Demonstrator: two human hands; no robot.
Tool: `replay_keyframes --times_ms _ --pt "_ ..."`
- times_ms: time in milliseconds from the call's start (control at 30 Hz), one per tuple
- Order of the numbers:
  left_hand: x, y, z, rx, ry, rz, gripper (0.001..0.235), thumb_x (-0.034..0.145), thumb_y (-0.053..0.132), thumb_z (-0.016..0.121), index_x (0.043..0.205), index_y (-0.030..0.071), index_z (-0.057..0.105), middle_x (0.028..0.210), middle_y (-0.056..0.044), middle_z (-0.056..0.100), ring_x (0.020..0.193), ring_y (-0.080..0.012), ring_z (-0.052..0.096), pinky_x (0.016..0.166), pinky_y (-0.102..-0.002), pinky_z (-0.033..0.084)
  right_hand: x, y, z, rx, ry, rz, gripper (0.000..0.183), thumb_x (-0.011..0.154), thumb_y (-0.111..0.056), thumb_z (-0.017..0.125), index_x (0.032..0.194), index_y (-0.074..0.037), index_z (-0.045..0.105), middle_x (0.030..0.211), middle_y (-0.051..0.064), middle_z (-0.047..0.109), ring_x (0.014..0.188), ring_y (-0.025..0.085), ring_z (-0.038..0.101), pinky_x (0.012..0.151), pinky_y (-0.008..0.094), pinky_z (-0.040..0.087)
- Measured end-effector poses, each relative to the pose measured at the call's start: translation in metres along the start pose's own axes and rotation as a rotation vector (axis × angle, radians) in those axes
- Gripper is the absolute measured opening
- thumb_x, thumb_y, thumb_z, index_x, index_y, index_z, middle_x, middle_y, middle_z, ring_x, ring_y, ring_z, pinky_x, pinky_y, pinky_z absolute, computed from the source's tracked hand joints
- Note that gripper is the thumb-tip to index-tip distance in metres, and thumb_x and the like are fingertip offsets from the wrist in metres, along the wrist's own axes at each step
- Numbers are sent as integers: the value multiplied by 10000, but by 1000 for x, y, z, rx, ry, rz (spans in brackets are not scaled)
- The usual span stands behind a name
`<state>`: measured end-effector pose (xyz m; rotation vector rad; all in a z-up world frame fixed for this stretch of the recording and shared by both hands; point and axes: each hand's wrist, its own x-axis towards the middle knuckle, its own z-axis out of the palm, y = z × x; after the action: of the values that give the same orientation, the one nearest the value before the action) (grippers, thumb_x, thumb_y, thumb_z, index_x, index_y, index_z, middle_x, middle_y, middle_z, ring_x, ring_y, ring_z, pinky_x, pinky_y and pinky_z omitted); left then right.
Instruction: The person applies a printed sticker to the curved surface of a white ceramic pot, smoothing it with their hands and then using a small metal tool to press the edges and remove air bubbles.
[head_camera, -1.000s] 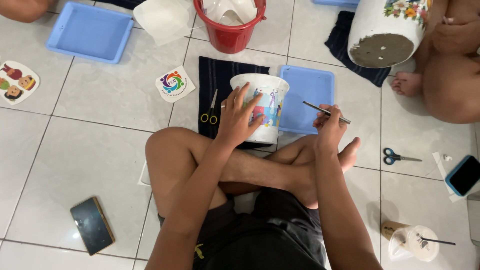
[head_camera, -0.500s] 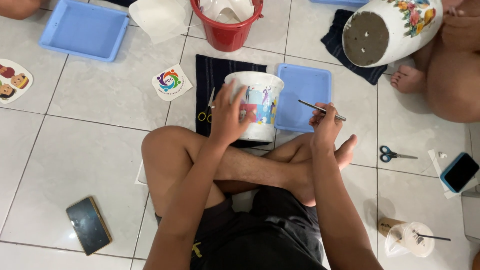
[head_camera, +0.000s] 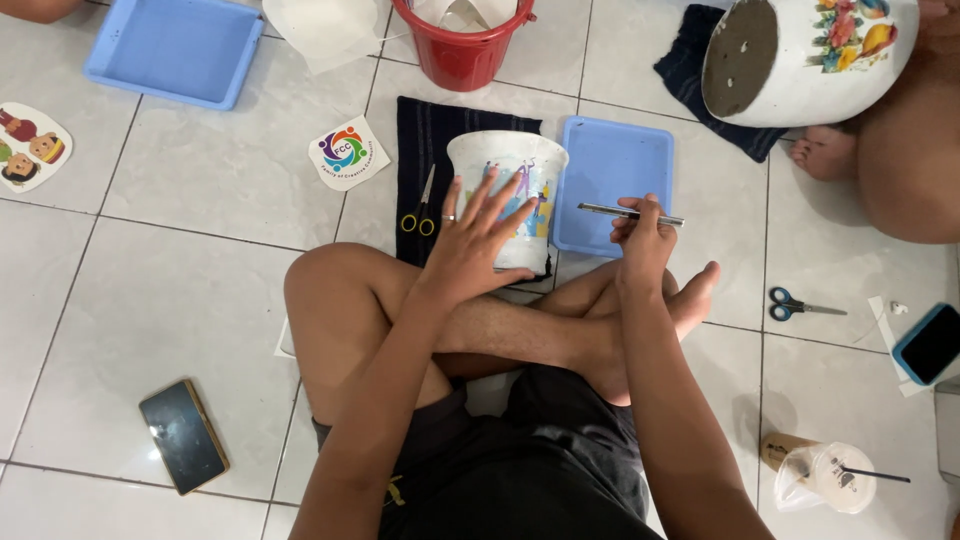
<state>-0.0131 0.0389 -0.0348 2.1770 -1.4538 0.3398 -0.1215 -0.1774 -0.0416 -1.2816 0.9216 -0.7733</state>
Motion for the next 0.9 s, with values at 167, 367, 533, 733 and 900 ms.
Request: replay_keyframes --times_ms 167,367,533,733,900 --pt "3 1 -3 45 1 -6 1030 648 710 770 1485 243 392 1605 -110 199 1498 -335 81 1155 -608 -32 -9 -10 2 34 -20 0 415 992 -395 496 913 -40 697 615 96 595 463 119 546 471 225 506" --pt "2 1 -10 -10 31 -32 939 631 678 804 1376 187 511 1591 -130 221 1489 -369 104 1158 -608 -11 -37 -17 7 -20 -191 -219 275 1004 -240 621 910 17 646 678 162 634 548 175 632 574 276 551" --pt "3 1 -18 -41 7 -55 928 626 584 864 1377 173 505 1583 -154 226 1484 -391 85 1150 -618 -22 -73 -24 9 -145 -278 -336 147 954 -86 671 942 44 605 777 206 681 663 251 712 689 354 585" --pt "4 2 -17 27 -48 29 905 609 567 863 1357 177 537 1601 -146 209 1491 -381 61 1151 -622 -53 -60 -15 6 -61 -241 -339 160 1009 -142 546 1040 14 566 842 171 652 679 191 671 652 315 587" --pt "0 0 -14 78 -46 49 854 596 515 881 1318 184 569 1604 -120 218 1499 -350 69 1165 -618 -23 -65 -13 12 -109 -266 -357 168 1014 -142 520 1061 10 571 857 159 637 673 159 637 621 272 578"
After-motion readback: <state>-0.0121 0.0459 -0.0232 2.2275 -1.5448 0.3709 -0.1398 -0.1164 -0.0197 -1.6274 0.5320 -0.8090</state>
